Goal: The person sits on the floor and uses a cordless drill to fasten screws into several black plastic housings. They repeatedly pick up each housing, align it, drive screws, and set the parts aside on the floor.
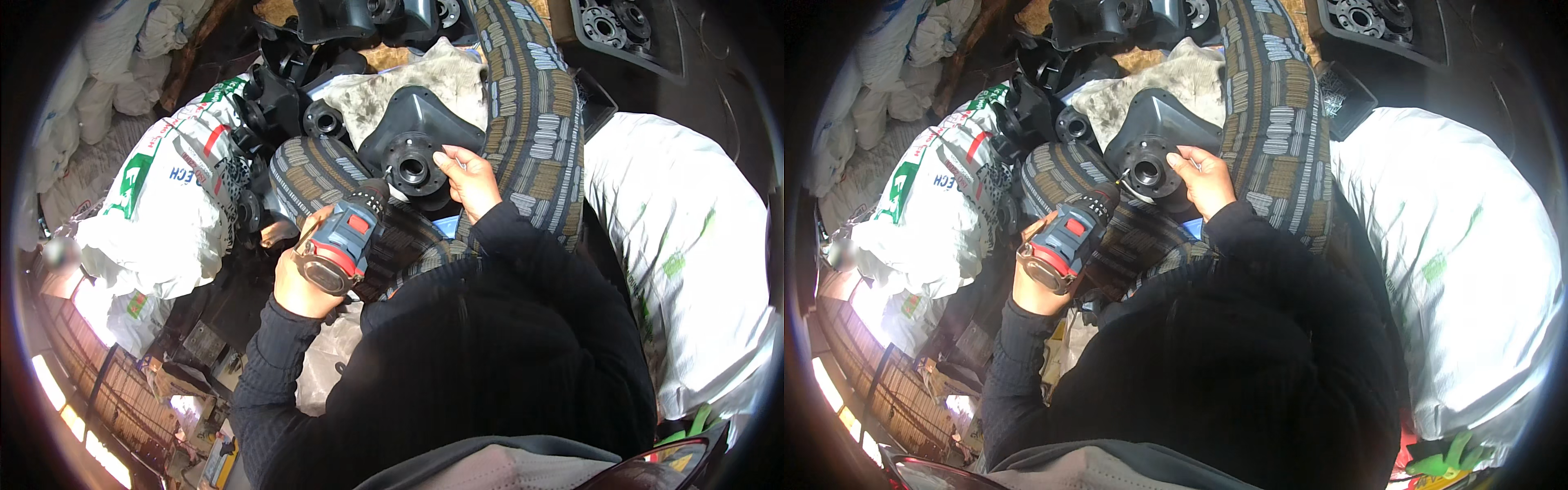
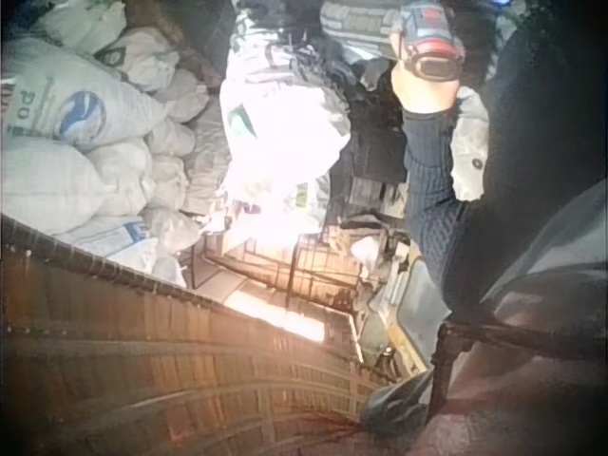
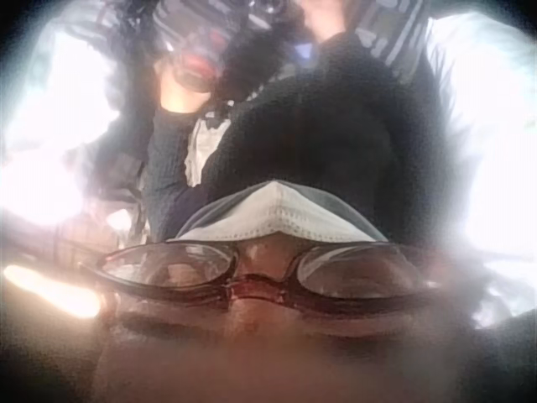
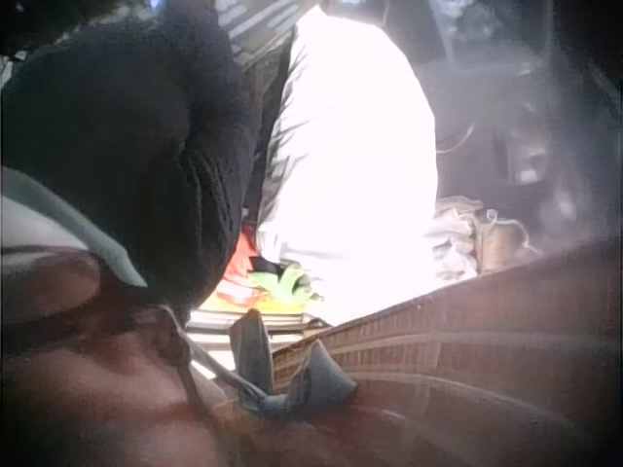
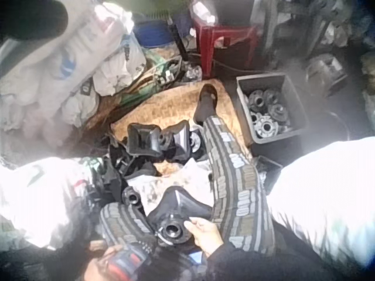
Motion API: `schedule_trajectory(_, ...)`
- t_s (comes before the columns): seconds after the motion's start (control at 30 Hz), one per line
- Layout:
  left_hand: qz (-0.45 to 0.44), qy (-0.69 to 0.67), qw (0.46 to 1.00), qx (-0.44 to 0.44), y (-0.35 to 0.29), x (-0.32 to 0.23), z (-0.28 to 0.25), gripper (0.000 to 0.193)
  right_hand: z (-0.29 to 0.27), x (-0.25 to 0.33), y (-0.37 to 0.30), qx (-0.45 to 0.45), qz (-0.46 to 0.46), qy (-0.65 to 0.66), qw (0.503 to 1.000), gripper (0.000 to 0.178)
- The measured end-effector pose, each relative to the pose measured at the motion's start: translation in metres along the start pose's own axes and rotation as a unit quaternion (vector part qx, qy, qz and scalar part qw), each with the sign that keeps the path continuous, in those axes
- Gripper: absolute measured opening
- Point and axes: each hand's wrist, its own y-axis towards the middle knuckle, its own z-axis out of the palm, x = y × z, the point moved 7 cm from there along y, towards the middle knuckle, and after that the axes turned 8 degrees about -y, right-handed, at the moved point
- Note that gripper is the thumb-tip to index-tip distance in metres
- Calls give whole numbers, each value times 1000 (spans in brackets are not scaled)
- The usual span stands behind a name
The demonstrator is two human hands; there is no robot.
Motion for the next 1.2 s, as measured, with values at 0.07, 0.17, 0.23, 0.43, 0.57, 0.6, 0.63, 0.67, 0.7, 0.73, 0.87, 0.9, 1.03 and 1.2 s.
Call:
schedule_trajectory(0.07, 2, 1, 1000, 6, 10, -2, -1, 35, 1, 4, -1, -6, 4, 2, 1000, 35)
schedule_trajectory(0.17, -3, 6, 999, 38, 15, 1, 1, 41, 0, -1, 1, -6, -4, 15, 1000, 37)
schedule_trajectory(0.23, -36, -35, 998, 46, 14, 7, 5, 46, -3, -3, 1, -2, -20, 21, 1000, 41)
schedule_trajectory(0.43, -4, -42, 999, -7, 10, 11, 9, 43, -2, -4, 4, -1, -10, -23, 1000, 41)
schedule_trajectory(0.57, -70, -44, 996, -32, 3, 26, 13, 38, -1, 7, 4, 3, -31, -37, 999, 40)
schedule_trajectory(0.6, -114, -80, 989, -47, 1, 31, 13, 36, -2, 4, 5, 3, -34, -28, 999, 39)
schedule_trajectory(0.63, -65, -61, 995, -32, -1, 16, 11, 34, -3, -5, 6, 2, -38, -19, 999, 39)
schedule_trajectory(0.67, -25, -51, 996, -66, -4, 7, 5, 34, -6, -2, 11, 0, -48, -14, 999, 39)
schedule_trajectory(0.7, 10, -49, 995, -91, -15, 3, 6, 35, -6, -1, 2, 53, -42, 1, 998, 38)
schedule_trajectory(0.73, 45, -46, 991, -117, -23, -2, 6, 36, -12, 6, -3, 57, -54, 56, 995, 38)
schedule_trajectory(0.87, 75, -43, 990, -108, -47, -38, 8, 35, -18, 12, -39, 119, -37, 233, 964, 35)
schedule_trajectory(0.9, 157, -42, 984, -71, -47, -57, 10, 37, -17, 12, -46, 145, -24, 267, 952, 34)
schedule_trajectory(1.03, 147, -18, 988, -47, -59, -55, 33, 41, -7, 12, -57, 243, -17, 347, 906, 32)
schedule_trajectory(1.2, 162, -28, 985, -47, -61, -52, 35, 45, 10, 9, -70, 329, 6, 322, 888, 26)
